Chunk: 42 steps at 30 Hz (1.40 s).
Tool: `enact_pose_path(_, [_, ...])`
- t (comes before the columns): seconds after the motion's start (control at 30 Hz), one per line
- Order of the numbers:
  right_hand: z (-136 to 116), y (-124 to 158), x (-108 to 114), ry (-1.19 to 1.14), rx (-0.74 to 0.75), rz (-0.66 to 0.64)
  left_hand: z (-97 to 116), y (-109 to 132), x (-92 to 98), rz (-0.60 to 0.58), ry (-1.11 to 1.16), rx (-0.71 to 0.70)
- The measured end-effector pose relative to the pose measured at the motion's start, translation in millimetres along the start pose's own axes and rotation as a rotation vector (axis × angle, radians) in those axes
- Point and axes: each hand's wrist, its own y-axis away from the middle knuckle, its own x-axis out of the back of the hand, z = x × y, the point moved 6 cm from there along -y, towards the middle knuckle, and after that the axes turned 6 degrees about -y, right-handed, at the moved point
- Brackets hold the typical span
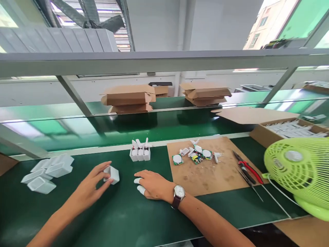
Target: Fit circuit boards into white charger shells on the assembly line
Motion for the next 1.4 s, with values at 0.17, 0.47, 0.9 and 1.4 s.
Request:
enact_pose_path(0.17, [27.9, 23.3, 58.3, 0.161, -0.144, 0.037, 59.7, -28.0, -35.2, -0.110, 0.213, -0.150])
enact_pose_path(0.47, [78.6, 86.0, 103.5, 0.294, -0.398, 0.056, 53.9, -20.7, -65.9, -0.068, 0.438, 0.003])
enact_pose_path(0.9, [35.5, -3.8, 52.2, 0.161, -0.310, -0.054, 49.7, -5.3, -65.5, -0.104, 0.449, 0.033])
enact_pose_path(1.4, [0.4, 12.1, 25.9, -0.034, -0.259, 0.088, 49.0, -4.8, -66.8, -0.129, 0.384, 0.088])
